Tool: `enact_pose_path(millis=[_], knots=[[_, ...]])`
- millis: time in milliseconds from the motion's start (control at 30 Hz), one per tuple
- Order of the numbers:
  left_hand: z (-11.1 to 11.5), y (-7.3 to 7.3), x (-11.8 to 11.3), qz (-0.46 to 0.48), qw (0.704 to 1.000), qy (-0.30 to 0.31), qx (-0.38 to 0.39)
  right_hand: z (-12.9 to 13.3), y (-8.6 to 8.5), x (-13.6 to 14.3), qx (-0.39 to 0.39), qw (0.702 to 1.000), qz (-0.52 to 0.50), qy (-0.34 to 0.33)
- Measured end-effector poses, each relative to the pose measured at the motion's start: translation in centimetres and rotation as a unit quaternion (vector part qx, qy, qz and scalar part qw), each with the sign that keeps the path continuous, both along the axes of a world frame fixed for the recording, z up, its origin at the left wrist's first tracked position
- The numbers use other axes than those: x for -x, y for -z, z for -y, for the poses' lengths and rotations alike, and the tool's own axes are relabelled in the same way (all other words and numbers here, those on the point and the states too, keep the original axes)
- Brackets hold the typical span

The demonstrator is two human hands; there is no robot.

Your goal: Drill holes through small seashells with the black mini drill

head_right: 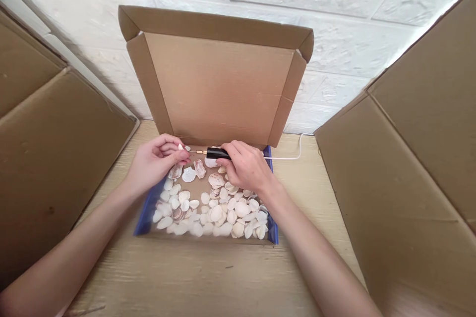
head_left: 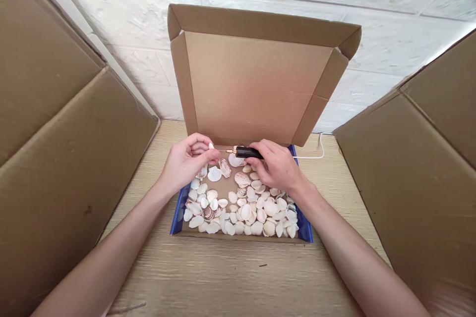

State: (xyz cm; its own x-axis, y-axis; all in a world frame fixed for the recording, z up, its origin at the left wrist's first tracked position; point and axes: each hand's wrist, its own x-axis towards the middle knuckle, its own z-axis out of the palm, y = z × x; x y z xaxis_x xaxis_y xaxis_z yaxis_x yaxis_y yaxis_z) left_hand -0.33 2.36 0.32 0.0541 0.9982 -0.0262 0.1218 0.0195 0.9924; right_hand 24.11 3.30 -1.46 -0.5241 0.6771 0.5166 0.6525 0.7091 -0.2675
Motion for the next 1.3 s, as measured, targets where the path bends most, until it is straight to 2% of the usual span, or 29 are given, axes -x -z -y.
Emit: enact_pose_path(millis=[300, 633, 900, 1100, 1300], knots=[[0.14, -0.22, -0.16, -0.020, 1.000, 0.012, 0.000, -0.09, 0.16, -0.11, 0.025, 1.000, 0.008, 0.001], [0.37, 0.14, -0.09, -0.078, 0.996, 0.020, -0.024, 0.09, 0.00, -0.20, 0.012, 0.999, 0.036, 0.011], [0.49, -0.09, -0.51, -0.076, 0.997, 0.015, -0.023, 0.05, -0.41, -0.42, -0.079, 0.996, 0.024, 0.044], [0.51, -0.04, -0.58, -0.100, 0.995, 0.007, -0.017, 0.28, 0.03, -0.23, 0.028, 0.995, 0.063, 0.070], [0.44, -0.16, -0.78, -0.098, 0.995, -0.003, -0.019, -0.07, -0.61, -0.26, -0.014, 0.997, 0.041, 0.065]])
